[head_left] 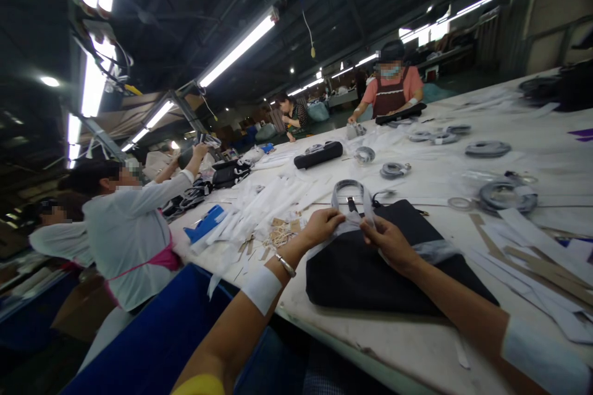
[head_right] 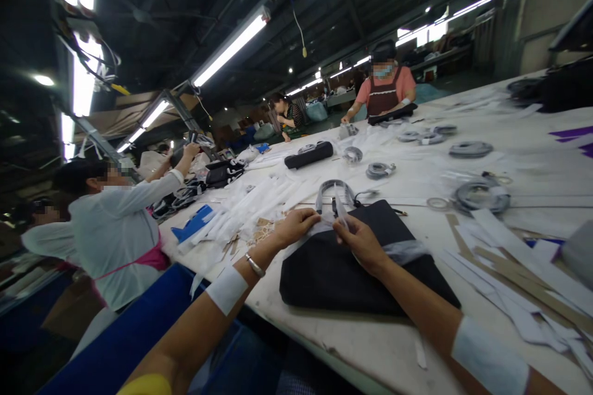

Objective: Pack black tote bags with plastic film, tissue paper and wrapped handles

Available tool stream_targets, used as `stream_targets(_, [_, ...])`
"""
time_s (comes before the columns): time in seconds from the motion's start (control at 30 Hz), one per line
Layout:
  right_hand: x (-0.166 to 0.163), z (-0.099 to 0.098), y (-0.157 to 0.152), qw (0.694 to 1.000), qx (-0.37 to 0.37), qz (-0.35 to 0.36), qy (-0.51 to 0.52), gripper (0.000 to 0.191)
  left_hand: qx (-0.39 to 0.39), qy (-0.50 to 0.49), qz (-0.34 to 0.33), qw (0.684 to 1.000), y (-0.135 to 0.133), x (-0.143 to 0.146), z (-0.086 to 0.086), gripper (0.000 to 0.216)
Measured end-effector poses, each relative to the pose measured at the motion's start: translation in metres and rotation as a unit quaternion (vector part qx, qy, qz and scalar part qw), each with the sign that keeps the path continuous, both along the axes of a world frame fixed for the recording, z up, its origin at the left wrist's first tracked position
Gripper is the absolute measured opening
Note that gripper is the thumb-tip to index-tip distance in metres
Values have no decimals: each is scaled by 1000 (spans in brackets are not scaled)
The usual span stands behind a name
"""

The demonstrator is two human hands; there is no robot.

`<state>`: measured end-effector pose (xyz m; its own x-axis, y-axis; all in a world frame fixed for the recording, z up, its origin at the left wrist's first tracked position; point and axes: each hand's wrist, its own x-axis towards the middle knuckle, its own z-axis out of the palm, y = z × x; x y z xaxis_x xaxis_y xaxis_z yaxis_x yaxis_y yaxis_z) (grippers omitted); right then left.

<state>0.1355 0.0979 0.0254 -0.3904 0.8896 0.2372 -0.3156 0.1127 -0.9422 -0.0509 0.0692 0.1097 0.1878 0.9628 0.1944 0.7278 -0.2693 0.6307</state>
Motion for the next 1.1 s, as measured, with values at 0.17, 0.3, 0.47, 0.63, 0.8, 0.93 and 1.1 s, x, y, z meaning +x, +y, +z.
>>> stream_targets(0.17, [-1, -2, 0, 998, -15, -55, 14, 37, -10, -25, -2, 1000, -4, 4, -2, 42])
stream_targets(0.3, [0, -3, 0, 998, -2, -64, 5, 40, -37, -49, -28, 998, -3, 4, 0, 40])
stream_targets(0.47, [4, 2, -1, 991, 97, -64, -69, 46, -42, -35, -20, 998, -1, 3, 4, 46])
stream_targets(0.63, [6, 5, -2, 985, 111, -98, -83, 45, 8, 7, -12, 1000, 3, 9, -2, 44])
stream_targets(0.8, [6, 3, -2, 990, 74, -64, -103, 41, 59, 27, 15, 998, 13, 12, -14, 40])
stream_targets(0.93, [3, 1, -2, 992, 61, -76, -80, 41, 92, -18, 81, 992, 12, 10, -11, 28])
stream_targets(1.1, [0, 1, -1, 997, 5, -76, -12, 41, 200, -5, 134, 970, -28, 16, -10, 27])
